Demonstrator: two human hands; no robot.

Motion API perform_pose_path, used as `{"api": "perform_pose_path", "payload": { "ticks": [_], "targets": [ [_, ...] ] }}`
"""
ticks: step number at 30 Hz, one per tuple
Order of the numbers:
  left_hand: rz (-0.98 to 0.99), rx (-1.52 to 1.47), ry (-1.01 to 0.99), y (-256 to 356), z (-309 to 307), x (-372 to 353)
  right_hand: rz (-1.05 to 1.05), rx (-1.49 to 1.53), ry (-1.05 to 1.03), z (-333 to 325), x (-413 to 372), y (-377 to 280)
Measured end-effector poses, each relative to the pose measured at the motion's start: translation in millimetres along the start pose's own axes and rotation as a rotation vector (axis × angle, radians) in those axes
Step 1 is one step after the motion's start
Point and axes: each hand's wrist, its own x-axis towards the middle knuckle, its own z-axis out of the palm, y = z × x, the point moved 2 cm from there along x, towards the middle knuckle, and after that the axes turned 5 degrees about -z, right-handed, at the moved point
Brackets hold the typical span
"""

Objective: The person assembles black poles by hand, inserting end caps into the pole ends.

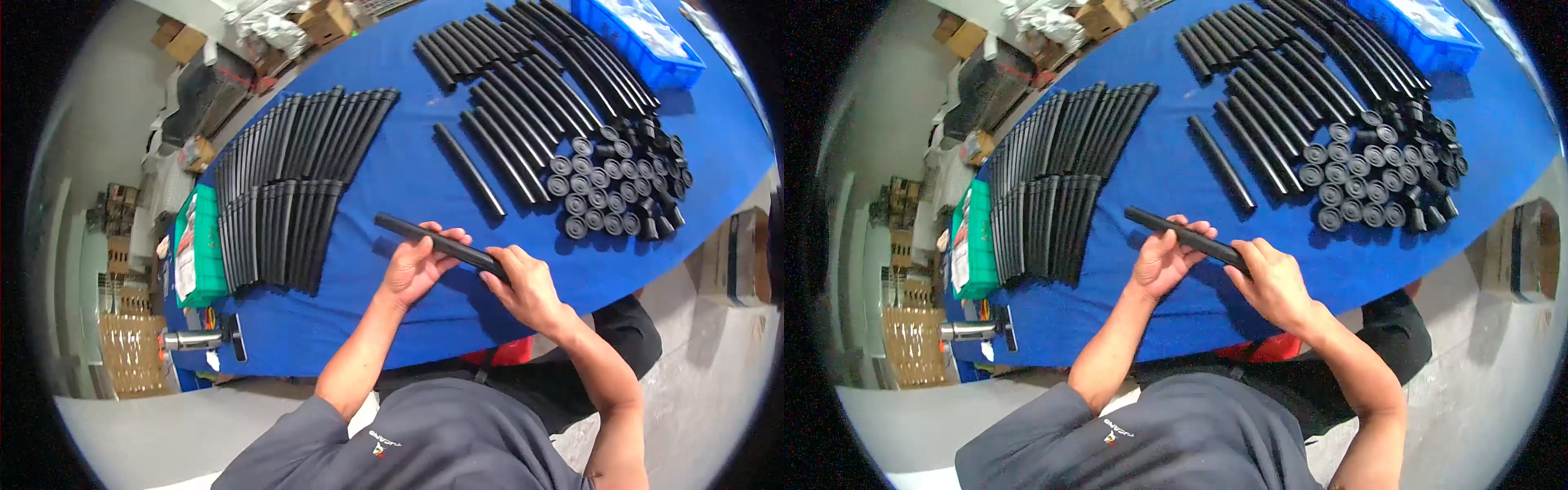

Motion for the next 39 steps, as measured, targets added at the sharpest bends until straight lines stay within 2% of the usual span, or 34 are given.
{"api": "perform_pose_path", "payload": {
  "ticks": [3, 4, 5, 7, 11, 12, 15, 16, 19, 20, 21, 22, 23, 25, 27, 29, 31, 32, 35, 36, 39],
  "targets": [
    [-0.014, -0.031, 0.002, 0, 0, -1, -0.058, -0.071, 0.029, 7, -4, -1],
    [-0.018, -0.039, -0.012, -1, -3, 0, -0.046, 0.056, 0.024, 1, 2, -3],
    [-0.024, -0.049, -0.028, -1, -5, 1, 0.273, 0.296, -0.141, -6, 4, -3],
    [-0.028, -0.055, -0.019, 0, -1, 2, 0.610, 0.541, -0.269, -11, 8, -1],
    [-0.025, -0.065, -0.002, 0, 0, 2, -0.147, -0.171, 0.133, 8, 2, 0],
    [-0.019, -0.056, -0.015, 0, 0, 2, -0.103, -0.176, 0.077, 7, 1, -4],
    [-0.017, -0.051, -0.045, 0, -2, 0, 0.536, 0.388, -0.316, -11, 10, -6],
    [-0.022, -0.055, -0.059, 0, -2, 1, 0.678, 0.499, -0.373, -14, 12, -6],
    [-0.015, -0.055, -0.015, 0, 1, 2, 0.049, 0.142, -0.013, 2, -1, -1],
    [-0.009, -0.037, -0.012, 1, 1, 0, -0.008, 0.033, -0.010, 4, -1, -5],
    [-0.019, -0.036, 0.014, 0, -1, 0, 0.035, -0.004, -0.069, 6, -2, -6],
    [-0.005, -0.010, -0.001, 0, -4, 0, -0.014, 0.138, 0.011, 4, -1, -3],
    [-0.002, -0.018, 0.007, 0, -1, -1, 0.258, 0.273, -0.167, -6, 5, -7],
    [-0.012, -0.025, 0.001, 0, -3, -1, 0.608, 0.527, -0.307, -13, 9, -7],
    [0.008, -0.011, 0.018, 0, 1, 0, 0.221, 0.329, -0.095, 1, 0, 4],
    [-0.010, -0.037, 0.052, 1, 3, -1, 0.010, 0.144, -0.025, 7, -3, 9],
    [0.001, -0.029, 0.018, 1, -2, -2, 0.065, 0.083, -0.086, 1, -2, 4],
    [0.010, -0.024, 0.006, 0, -3, -1, 0.009, 0.188, -0.047, 2, -3, 11],
    [0.003, -0.027, -0.012, 0, 0, 0, 0.418, 0.422, -0.350, -17, 9, -1],
    [0.008, -0.021, 0.006, 0, 2, 1, 0.057, 0.232, -0.060, 7, -3, 16],
    [0.007, -0.041, 0.026, 0, 0, 1, -0.084, -0.149, -0.019, 8, -7, 0]
  ]
}}
